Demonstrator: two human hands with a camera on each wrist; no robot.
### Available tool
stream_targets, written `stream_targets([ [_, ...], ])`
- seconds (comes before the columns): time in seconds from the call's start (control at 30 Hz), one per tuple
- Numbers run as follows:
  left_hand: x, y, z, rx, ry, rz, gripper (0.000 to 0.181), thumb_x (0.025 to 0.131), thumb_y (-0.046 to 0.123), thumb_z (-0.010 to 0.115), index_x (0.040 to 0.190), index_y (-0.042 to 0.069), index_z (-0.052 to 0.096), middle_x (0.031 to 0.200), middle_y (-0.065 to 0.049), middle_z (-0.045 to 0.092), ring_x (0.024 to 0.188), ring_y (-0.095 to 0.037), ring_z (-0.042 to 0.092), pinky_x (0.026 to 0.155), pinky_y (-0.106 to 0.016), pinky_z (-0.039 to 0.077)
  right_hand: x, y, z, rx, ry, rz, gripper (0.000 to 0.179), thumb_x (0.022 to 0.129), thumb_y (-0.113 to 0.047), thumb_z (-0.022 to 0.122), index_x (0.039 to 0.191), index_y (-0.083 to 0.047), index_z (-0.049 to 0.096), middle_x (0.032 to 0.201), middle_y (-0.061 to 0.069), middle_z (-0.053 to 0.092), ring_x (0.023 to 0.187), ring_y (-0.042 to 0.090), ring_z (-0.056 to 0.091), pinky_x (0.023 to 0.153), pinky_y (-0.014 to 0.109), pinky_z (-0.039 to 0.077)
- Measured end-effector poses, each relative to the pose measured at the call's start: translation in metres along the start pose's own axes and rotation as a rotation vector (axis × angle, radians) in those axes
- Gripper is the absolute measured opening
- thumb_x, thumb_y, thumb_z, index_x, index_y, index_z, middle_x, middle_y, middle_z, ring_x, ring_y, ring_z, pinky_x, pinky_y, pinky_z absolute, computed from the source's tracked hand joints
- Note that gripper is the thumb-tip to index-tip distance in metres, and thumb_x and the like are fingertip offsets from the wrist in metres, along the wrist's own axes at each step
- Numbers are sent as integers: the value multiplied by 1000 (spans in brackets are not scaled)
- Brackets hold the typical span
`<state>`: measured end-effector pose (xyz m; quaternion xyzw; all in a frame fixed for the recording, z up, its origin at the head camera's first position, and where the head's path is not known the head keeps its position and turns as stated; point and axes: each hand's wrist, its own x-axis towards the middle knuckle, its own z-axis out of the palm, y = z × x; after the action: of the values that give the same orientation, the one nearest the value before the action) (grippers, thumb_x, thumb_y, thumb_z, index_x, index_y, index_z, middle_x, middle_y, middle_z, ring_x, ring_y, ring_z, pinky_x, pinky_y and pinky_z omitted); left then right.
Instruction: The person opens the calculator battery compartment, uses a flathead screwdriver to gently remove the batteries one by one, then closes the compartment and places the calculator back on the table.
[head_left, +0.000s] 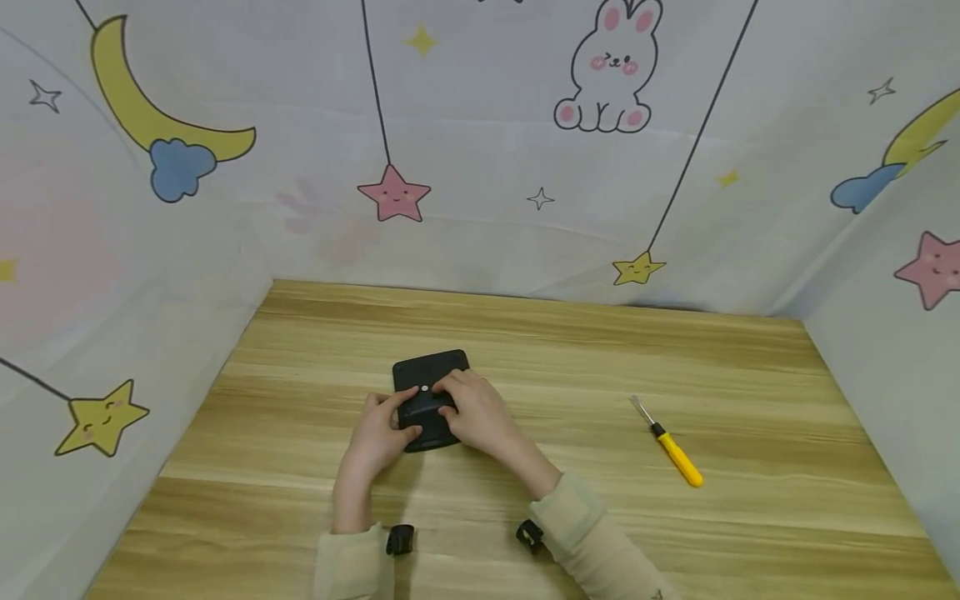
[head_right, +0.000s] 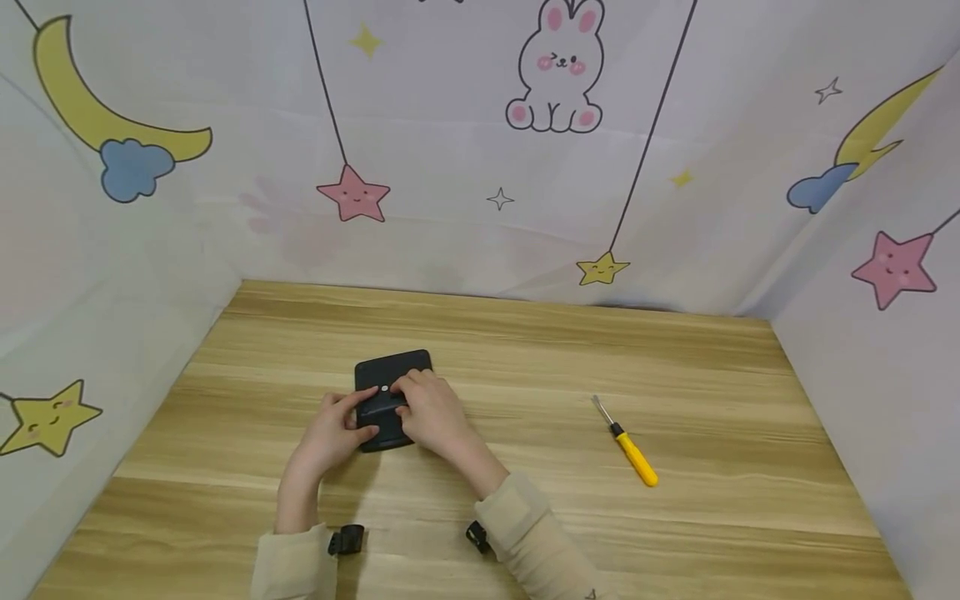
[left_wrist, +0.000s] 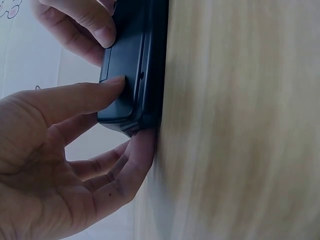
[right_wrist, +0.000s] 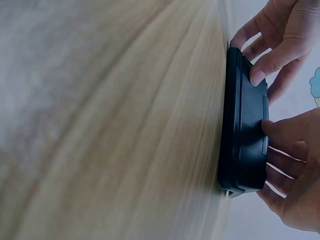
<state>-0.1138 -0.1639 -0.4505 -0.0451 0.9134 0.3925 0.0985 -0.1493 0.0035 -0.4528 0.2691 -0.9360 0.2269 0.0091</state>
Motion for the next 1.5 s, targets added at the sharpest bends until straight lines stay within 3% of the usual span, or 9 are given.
stream_targets([
  [1.5,0,-1,0,-6,1,6,59,83,9,71,139,12,52,123,-22,45,74,-20,45,61,-27,35,2,-5,2,35,119,7,4,93,-16,63,94,-14,66,89,1,67,82,15,62,81,34,50],
])
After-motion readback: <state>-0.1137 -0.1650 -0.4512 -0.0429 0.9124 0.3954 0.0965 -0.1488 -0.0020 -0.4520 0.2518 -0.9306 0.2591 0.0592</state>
